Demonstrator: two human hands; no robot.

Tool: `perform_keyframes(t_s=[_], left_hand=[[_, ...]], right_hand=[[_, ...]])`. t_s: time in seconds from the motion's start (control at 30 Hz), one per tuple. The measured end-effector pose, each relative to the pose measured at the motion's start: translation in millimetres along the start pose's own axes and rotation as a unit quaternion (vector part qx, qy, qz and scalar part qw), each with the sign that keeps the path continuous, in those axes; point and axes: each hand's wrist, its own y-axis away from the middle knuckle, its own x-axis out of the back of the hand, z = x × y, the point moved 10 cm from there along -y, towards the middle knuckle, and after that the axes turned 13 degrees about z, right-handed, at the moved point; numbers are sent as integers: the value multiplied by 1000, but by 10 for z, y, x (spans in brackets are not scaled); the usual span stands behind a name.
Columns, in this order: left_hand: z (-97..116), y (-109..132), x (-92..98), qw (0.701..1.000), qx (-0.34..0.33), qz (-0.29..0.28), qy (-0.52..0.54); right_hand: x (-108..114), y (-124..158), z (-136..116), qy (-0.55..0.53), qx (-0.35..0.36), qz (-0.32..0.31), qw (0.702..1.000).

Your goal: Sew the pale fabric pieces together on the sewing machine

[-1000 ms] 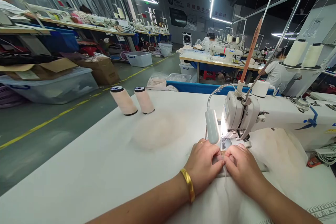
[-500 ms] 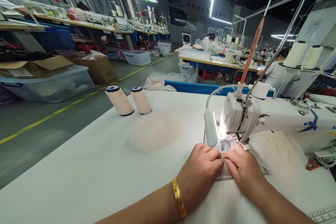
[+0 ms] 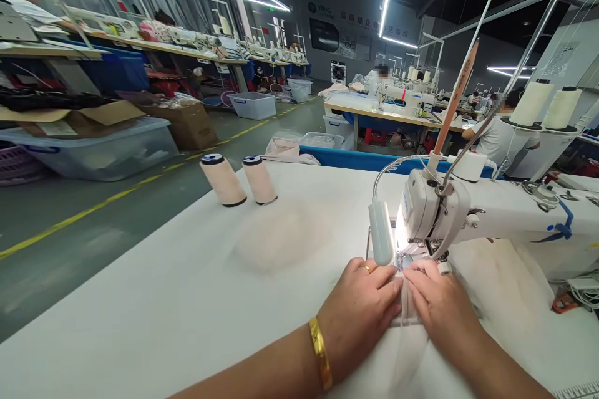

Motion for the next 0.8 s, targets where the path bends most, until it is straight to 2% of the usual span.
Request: perform_keyframes(t_s=[0.47, 0.63, 0.8], left_hand=[[-19, -37, -42, 1000, 4, -3, -10], [-84, 30, -81, 999, 14, -51, 0], [26, 206, 56, 994, -39, -98, 40]], right_hand=[[5, -27, 6, 37, 19, 21, 999], [-7, -5, 14, 21, 20, -16, 999], [194, 47, -83, -104, 22, -86, 991]])
